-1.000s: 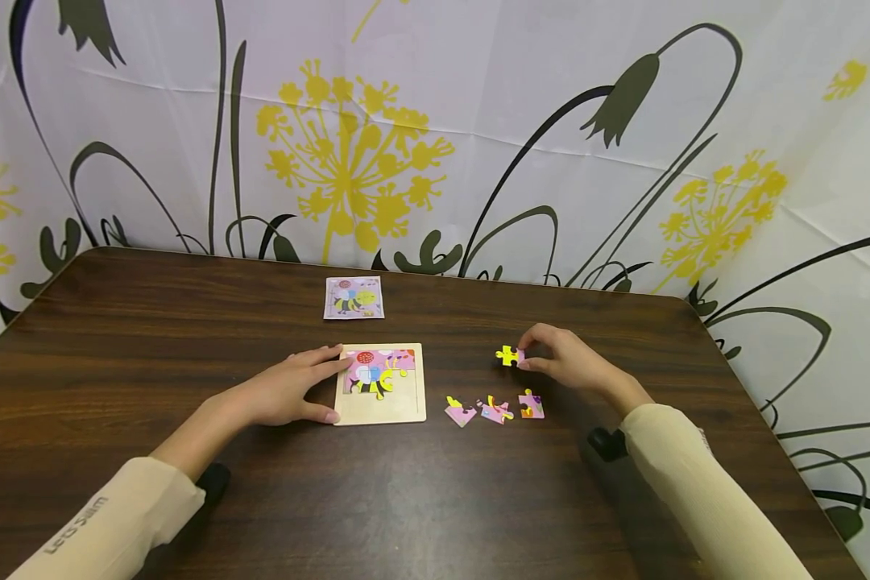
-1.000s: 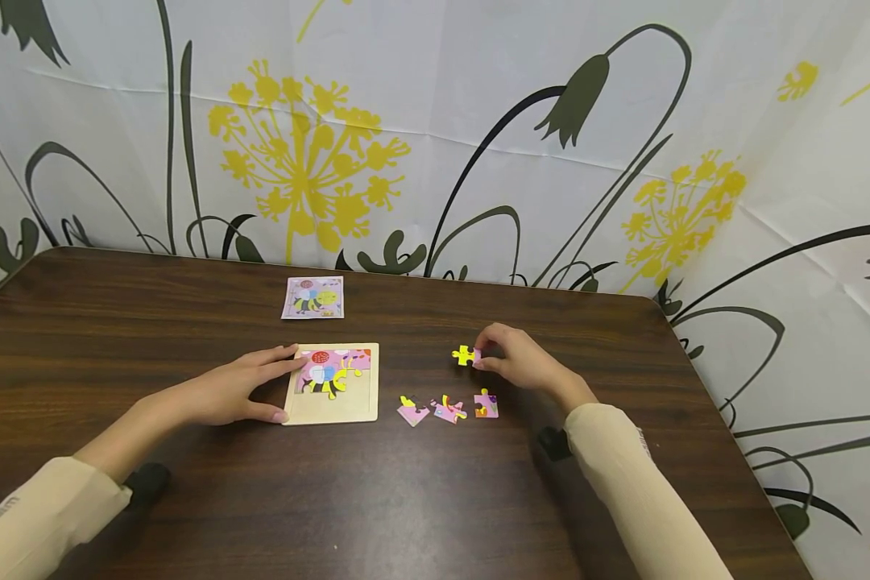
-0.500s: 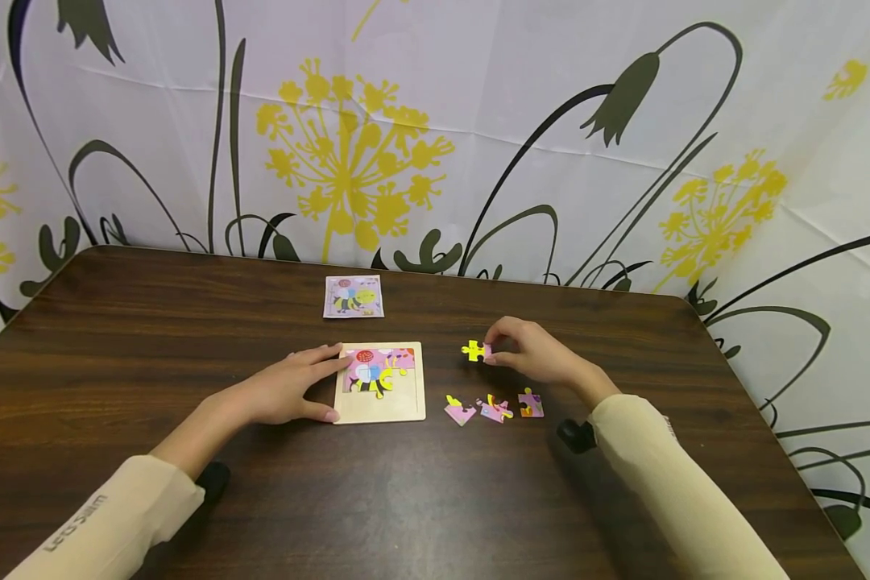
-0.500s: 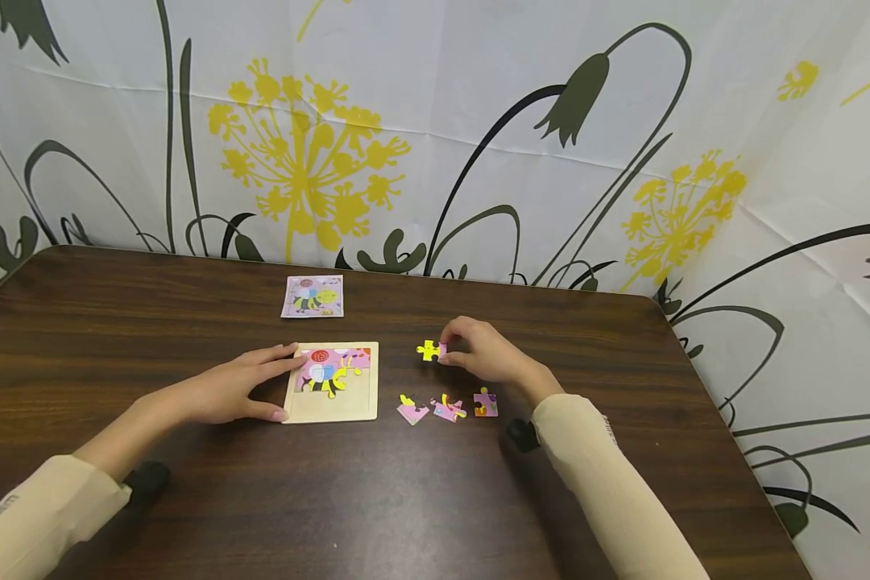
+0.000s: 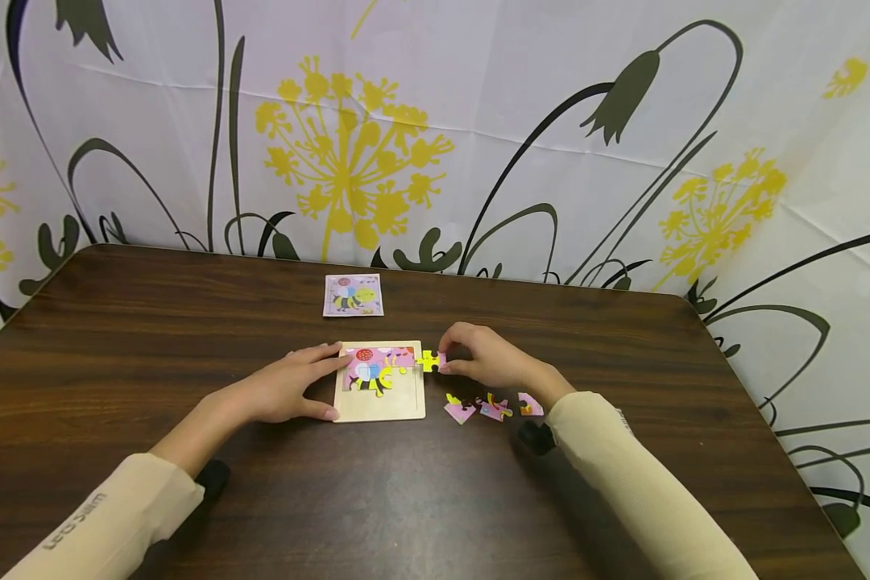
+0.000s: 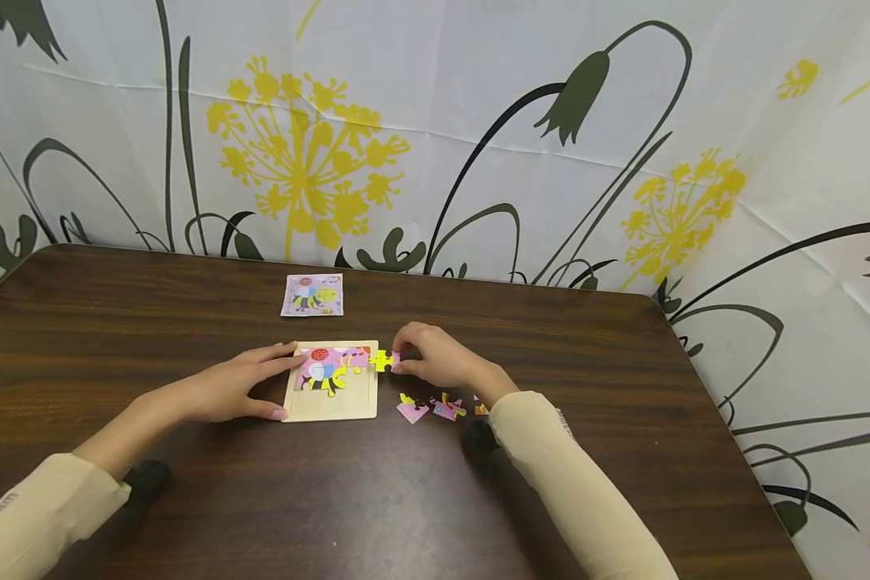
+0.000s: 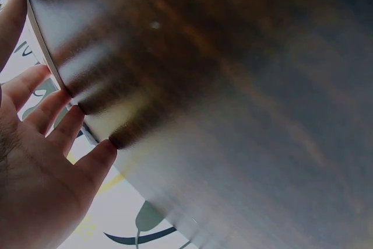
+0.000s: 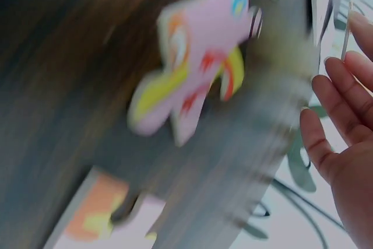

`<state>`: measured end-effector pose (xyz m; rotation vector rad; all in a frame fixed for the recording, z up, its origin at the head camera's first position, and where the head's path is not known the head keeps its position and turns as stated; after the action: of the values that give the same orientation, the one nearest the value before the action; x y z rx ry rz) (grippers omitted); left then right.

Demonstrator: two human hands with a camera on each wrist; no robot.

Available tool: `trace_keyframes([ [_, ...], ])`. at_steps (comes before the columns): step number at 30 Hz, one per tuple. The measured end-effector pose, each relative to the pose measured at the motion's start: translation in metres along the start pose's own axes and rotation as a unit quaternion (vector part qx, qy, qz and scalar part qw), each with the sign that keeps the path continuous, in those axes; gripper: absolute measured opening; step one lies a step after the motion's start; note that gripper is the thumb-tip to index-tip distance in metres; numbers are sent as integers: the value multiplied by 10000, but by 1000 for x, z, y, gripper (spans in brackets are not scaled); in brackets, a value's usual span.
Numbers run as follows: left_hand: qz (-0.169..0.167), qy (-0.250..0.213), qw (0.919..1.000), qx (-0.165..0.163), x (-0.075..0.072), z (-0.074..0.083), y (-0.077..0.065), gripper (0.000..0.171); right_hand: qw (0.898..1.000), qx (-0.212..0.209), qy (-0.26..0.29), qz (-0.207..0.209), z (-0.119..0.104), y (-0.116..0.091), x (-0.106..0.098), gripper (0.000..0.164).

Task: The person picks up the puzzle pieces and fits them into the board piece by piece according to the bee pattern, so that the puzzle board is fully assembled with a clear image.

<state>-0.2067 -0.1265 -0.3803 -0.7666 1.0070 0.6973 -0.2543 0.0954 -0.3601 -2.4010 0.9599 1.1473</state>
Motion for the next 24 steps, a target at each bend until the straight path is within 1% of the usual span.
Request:
trace_keyframes([
  [3, -10, -5, 10000, 2, -1, 1, 0, 80, 9999, 33, -11, -129, -7, 6, 8, 19],
  [9, -44, 18, 10000, 4, -2, 3, 1, 80, 9995, -64, -155, -279, -15, 16, 21, 20],
  [19, -22, 4, 10000, -2, -1, 1, 1, 80, 9994, -109, -159, -294, -21, 21, 31, 20],
  [24, -41, -11, 10000, -18, -1, 1, 1, 80, 9992, -228, -206, -240, -23, 22, 34, 18],
])
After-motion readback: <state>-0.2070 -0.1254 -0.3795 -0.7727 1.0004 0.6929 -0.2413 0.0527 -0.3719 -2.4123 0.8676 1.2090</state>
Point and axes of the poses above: each hand's wrist, its own y-axis towards the middle knuckle, its own x-axis out of the palm, z = x × y, the point moved 6 cm from there along y, towards the middle knuckle, and after that the axes turned 9 degrees about y, right-handed, at the moved point
